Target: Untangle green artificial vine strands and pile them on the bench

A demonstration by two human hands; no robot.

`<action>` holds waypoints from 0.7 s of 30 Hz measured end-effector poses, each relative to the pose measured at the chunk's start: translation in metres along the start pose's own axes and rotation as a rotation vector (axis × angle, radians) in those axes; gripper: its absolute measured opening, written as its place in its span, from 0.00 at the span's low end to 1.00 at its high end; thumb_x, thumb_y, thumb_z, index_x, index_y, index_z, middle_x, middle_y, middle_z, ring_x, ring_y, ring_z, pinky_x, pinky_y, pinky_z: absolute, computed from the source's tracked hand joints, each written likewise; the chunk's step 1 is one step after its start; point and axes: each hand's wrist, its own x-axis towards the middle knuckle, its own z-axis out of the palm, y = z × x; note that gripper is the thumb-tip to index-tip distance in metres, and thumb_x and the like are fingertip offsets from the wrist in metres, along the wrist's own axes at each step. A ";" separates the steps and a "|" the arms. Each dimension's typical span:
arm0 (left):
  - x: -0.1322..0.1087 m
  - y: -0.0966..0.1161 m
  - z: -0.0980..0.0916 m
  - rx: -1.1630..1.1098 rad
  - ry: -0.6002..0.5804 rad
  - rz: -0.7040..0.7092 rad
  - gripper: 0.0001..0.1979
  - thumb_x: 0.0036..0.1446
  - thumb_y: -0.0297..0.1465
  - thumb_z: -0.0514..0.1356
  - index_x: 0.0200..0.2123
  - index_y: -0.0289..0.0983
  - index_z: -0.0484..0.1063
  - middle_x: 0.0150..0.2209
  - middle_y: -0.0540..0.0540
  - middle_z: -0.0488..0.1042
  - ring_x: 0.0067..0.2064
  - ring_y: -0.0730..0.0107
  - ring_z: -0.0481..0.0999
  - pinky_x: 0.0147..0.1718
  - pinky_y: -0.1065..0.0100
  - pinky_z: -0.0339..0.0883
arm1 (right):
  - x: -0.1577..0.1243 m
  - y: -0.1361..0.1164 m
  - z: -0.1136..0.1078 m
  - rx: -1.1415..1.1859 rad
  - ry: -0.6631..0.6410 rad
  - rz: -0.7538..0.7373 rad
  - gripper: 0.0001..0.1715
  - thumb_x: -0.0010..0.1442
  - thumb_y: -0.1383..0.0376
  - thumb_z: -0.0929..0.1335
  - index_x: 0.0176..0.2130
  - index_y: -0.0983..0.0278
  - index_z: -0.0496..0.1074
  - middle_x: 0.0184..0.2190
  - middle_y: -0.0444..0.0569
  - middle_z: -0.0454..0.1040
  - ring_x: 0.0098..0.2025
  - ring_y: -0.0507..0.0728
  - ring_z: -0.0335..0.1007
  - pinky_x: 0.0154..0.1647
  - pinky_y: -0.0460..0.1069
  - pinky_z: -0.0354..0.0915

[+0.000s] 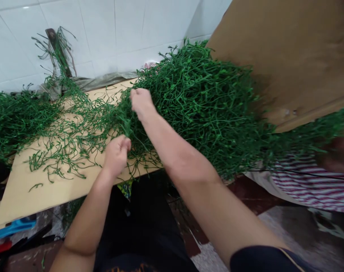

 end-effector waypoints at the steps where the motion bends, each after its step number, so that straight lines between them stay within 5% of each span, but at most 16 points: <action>1: -0.004 0.003 -0.001 0.012 -0.049 0.025 0.19 0.56 0.39 0.53 0.17 0.37 0.58 0.18 0.51 0.58 0.23 0.74 0.58 0.25 0.69 0.51 | 0.004 -0.001 -0.004 0.026 0.048 0.019 0.19 0.62 0.69 0.58 0.20 0.64 0.54 0.16 0.38 0.51 0.17 0.44 0.45 0.18 0.41 0.47; 3: -0.006 0.003 -0.005 -0.056 -0.079 0.001 0.19 0.55 0.42 0.53 0.17 0.37 0.59 0.18 0.51 0.59 0.23 0.75 0.59 0.25 0.70 0.52 | 0.004 -0.004 -0.011 0.047 -0.031 0.031 0.18 0.63 0.67 0.58 0.21 0.64 0.55 0.17 0.39 0.53 0.17 0.44 0.47 0.18 0.41 0.49; 7: 0.011 -0.006 -0.018 -0.432 0.104 -0.167 0.20 0.50 0.48 0.57 0.19 0.37 0.62 0.16 0.53 0.58 0.19 0.78 0.56 0.19 0.73 0.48 | -0.017 -0.013 -0.014 -0.012 -0.312 -0.019 0.16 0.62 0.68 0.60 0.22 0.65 0.60 0.16 0.39 0.55 0.17 0.44 0.49 0.17 0.41 0.50; 14: 0.015 -0.016 -0.034 -0.678 0.196 -0.280 0.17 0.45 0.43 0.63 0.21 0.35 0.65 0.18 0.53 0.64 0.20 0.82 0.62 0.17 0.78 0.53 | -0.028 -0.011 -0.017 0.038 -0.411 -0.004 0.14 0.62 0.70 0.60 0.25 0.67 0.65 0.17 0.39 0.56 0.17 0.43 0.47 0.16 0.40 0.48; 21: 0.025 -0.017 -0.032 -0.658 0.319 -0.301 0.09 0.49 0.36 0.61 0.30 0.36 0.71 0.28 0.50 0.73 0.28 0.80 0.69 0.24 0.79 0.61 | -0.041 -0.012 -0.022 0.090 -0.510 0.063 0.13 0.61 0.68 0.61 0.26 0.68 0.66 0.16 0.39 0.57 0.17 0.43 0.48 0.16 0.40 0.49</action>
